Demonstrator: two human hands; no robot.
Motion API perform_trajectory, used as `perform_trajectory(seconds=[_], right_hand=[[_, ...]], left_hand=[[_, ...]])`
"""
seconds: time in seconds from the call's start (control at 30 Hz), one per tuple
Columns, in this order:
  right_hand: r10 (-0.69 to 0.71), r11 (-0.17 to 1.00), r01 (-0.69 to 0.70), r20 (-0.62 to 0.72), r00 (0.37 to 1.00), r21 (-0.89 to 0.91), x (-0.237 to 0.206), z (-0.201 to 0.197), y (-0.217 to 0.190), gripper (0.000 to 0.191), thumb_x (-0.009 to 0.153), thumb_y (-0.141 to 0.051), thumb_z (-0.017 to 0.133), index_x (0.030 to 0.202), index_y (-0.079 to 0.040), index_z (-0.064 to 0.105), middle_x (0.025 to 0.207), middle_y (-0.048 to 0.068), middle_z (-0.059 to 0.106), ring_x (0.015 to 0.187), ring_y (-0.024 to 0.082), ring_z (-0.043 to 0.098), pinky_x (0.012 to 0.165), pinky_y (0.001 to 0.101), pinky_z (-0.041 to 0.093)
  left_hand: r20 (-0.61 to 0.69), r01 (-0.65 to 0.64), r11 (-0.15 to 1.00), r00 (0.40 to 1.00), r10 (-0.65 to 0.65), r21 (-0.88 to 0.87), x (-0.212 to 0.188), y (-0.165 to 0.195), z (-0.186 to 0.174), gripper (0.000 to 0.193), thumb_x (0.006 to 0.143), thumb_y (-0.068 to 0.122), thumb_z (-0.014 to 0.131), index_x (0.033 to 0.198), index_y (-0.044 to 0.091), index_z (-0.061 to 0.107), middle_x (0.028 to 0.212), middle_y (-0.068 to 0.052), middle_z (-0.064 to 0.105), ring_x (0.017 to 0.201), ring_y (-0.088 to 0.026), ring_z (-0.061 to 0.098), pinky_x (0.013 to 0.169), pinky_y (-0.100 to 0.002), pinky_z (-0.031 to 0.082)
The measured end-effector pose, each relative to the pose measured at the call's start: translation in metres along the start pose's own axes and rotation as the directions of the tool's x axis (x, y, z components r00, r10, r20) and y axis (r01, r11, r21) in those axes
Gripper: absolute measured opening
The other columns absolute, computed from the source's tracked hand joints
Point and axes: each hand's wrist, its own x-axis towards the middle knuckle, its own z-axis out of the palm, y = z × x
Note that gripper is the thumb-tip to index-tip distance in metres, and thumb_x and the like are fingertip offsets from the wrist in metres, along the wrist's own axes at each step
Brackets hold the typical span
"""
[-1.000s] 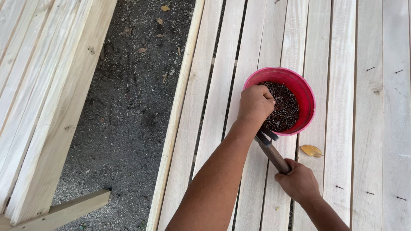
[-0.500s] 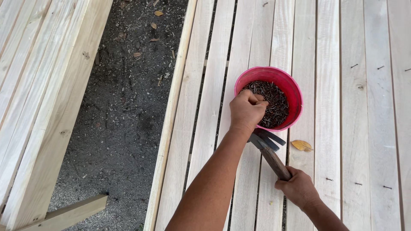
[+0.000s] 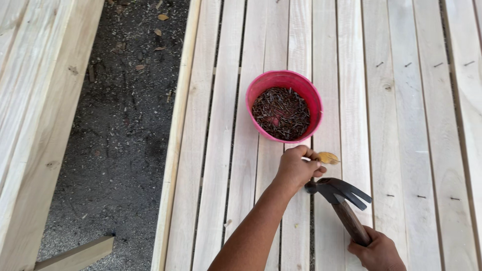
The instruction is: The person hammers nails into a slatted wooden frame outdoors. They repeatedly take nails by hand from a pink bucket of nails, position each nail on a wood slat, and drive it in with a claw hammer, working along the frame.
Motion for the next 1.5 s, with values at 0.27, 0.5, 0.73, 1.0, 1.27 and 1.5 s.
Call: perform_trajectory(seconds=[0.27,0.5,0.73,1.0,1.27,1.5], right_hand=[[-0.052,0.984,0.029,-0.127,0.991,-0.178,-0.001,-0.007,0.061,0.050,0.077,-0.012,0.086,0.126,-0.013,0.077,0.090,0.013,0.076,0.086,0.023,0.075,0.092,0.0339,0.058],[-0.059,0.997,0.054,-0.127,0.990,-0.050,0.002,-0.001,0.092,0.051,0.074,-0.009,0.086,0.124,-0.008,0.079,0.095,0.015,0.078,0.090,0.023,0.080,0.095,0.0333,0.057],[-0.018,0.989,0.002,-0.107,0.994,-0.146,-0.010,0.003,0.076,0.054,0.081,-0.014,0.081,0.135,-0.012,0.071,0.098,0.013,0.077,0.097,0.021,0.075,0.101,0.0332,0.056],[0.039,0.975,-0.054,-0.069,0.997,-0.217,-0.018,0.002,0.062,0.048,0.087,-0.016,0.078,0.134,-0.013,0.070,0.100,0.012,0.077,0.096,0.019,0.080,0.106,0.0330,0.057],[0.001,0.999,0.001,-0.067,0.998,0.039,-0.025,0.012,0.067,0.044,0.087,-0.015,0.082,0.128,-0.003,0.071,0.097,0.017,0.074,0.093,0.024,0.076,0.103,0.0376,0.053],[-0.003,0.996,0.014,-0.120,0.993,0.086,-0.066,0.002,0.011,0.044,0.089,-0.015,0.078,0.130,-0.004,0.068,0.090,0.016,0.071,0.082,0.025,0.073,0.091,0.0403,0.059]], left_hand=[[-0.170,-0.054,0.941,0.979,0.116,0.335,-0.022,-0.043,0.013,0.009,0.083,0.009,0.078,0.091,0.005,0.079,0.083,-0.008,0.078,0.074,-0.017,0.073,0.072,-0.031,0.059],[-0.127,-0.245,0.796,0.920,0.371,0.553,-0.033,-0.066,0.020,0.003,0.081,0.009,0.079,0.083,0.008,0.077,0.090,-0.004,0.071,0.085,-0.023,0.067,0.079,-0.036,0.057],[-0.158,-0.346,0.653,0.796,0.585,0.673,-0.035,-0.080,0.027,0.005,0.081,0.007,0.078,0.080,0.010,0.074,0.089,-0.001,0.072,0.091,-0.024,0.064,0.086,-0.039,0.053],[-0.079,-0.317,0.508,0.785,0.614,0.801,-0.040,-0.082,0.034,0.005,0.086,0.009,0.076,0.088,0.013,0.073,0.097,0.002,0.067,0.097,-0.020,0.059,0.095,-0.037,0.047],[-0.065,-0.328,0.489,0.775,0.628,0.808,-0.039,-0.086,0.034,0.003,0.084,0.014,0.078,0.087,0.014,0.077,0.098,0.002,0.064,0.101,-0.019,0.057,0.102,-0.036,0.046],[-0.063,-0.310,0.511,0.806,0.588,0.802,-0.037,-0.084,0.033,0.004,0.083,0.010,0.079,0.083,0.012,0.076,0.096,0.001,0.062,0.096,-0.021,0.057,0.097,-0.037,0.046]])
